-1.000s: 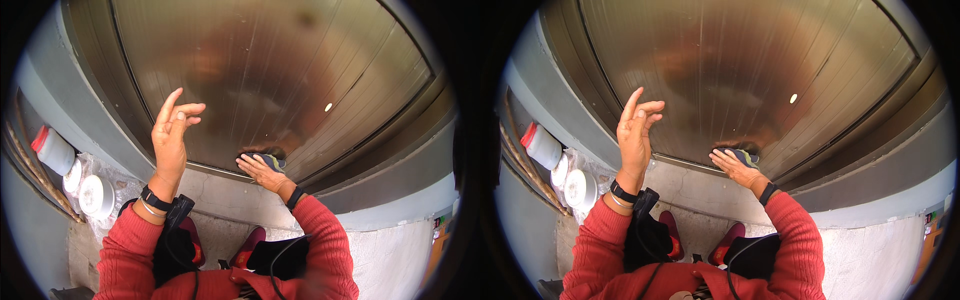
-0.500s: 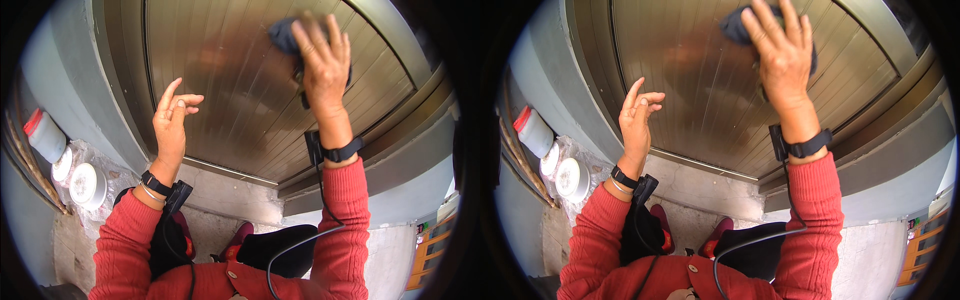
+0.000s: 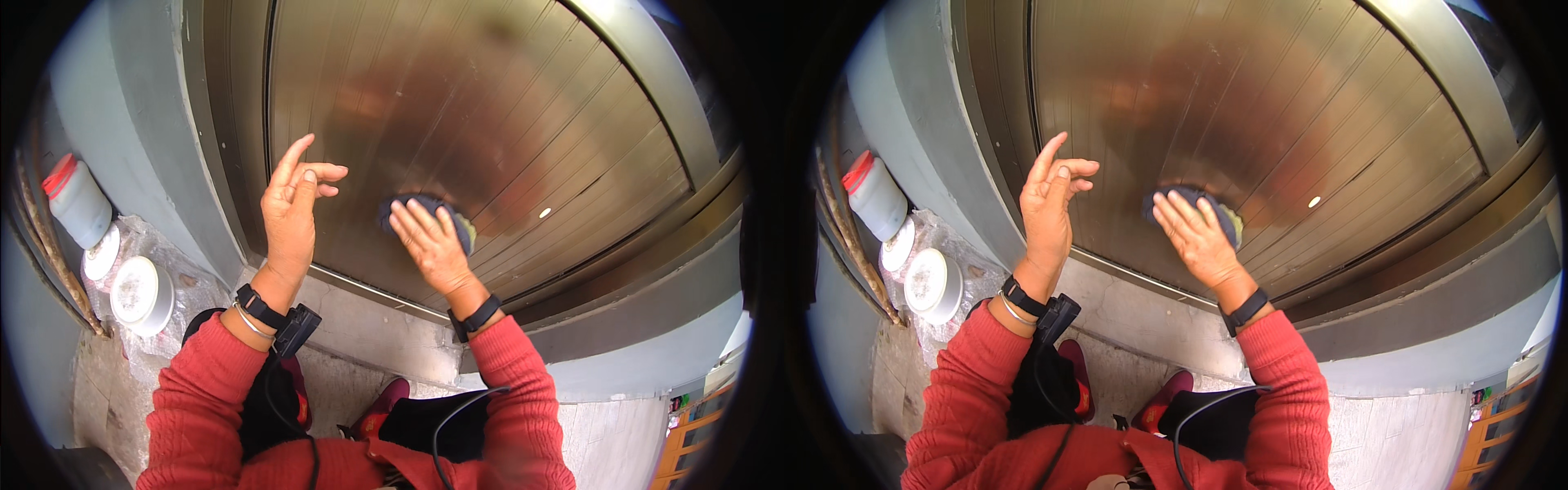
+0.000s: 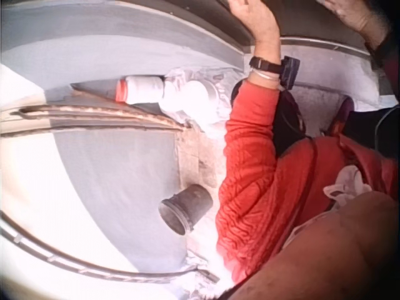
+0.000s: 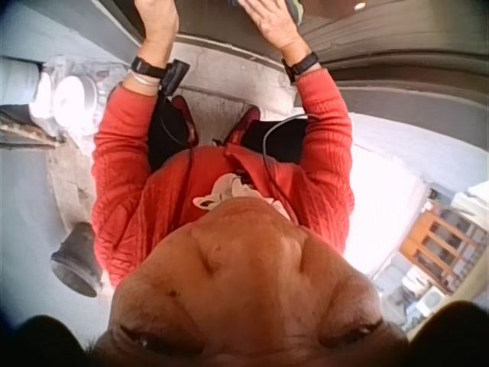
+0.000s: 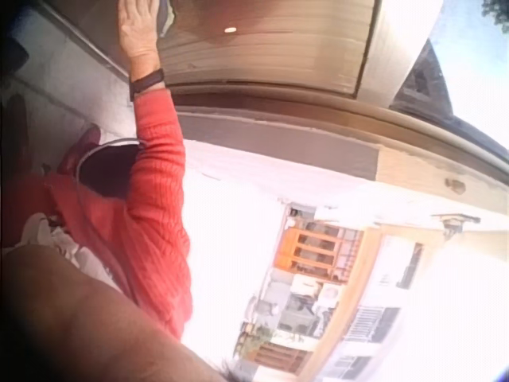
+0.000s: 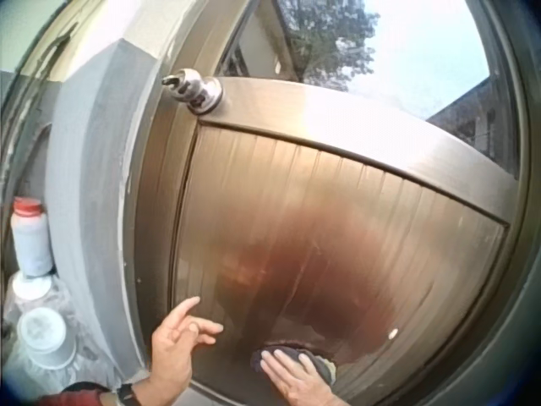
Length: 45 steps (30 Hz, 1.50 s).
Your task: The person wipes a metal door with a cloth, moving from the bottom edge upward and across the surface. They clean the door frame and handle area, repeatedly wiping sections of the door.
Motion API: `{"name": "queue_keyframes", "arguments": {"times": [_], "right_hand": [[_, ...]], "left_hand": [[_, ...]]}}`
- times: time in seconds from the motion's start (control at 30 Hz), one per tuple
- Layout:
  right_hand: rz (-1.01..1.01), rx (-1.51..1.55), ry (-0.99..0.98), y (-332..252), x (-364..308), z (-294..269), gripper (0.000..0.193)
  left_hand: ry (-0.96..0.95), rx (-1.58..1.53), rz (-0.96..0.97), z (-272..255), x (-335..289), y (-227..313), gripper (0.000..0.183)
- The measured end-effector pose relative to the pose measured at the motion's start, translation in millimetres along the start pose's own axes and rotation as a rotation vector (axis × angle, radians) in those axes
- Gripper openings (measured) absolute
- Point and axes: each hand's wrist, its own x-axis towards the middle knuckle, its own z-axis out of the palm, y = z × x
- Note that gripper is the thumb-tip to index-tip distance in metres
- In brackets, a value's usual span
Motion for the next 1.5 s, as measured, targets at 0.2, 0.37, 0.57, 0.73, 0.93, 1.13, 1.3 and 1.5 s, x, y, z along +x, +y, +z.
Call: {"name": "queue_keyframes", "arguments": {"times": [0.2,0.37,0.57,0.73,0.93,1.13,1.3,1.5], "right_hand": [[-0.156,0.002,-0.180,1,6,-7,0.053],[-0.025,-0.129,0.168,68,77,-93,0.053],[0.093,-0.406,0.640,122,170,-157,0.052],[0.179,-0.230,0.512,70,129,-83,0.048],[-0.075,0.081,-0.264,-21,47,3,0.058],[-0.313,-0.023,-0.383,-3,56,-5,0.052],[-0.156,-0.089,0.168,62,131,-91,0.050],[0.067,-0.407,0.553,97,185,-135,0.043]], "left_hand": [[-0.049,0.015,0.064,9,-3,7,0.045],[-0.034,0.011,0.086,6,-3,11,0.045],[-0.011,0.017,0.108,1,-1,13,0.044],[0.045,0.015,0.069,-7,3,13,0.043],[0.053,-0.008,0.057,-8,5,12,0.042],[0.013,0.019,0.148,-4,6,21,0.041],[0.092,0.035,0.147,-15,11,25,0.041],[0.148,0.029,0.242,-33,23,24,0.038]]}}
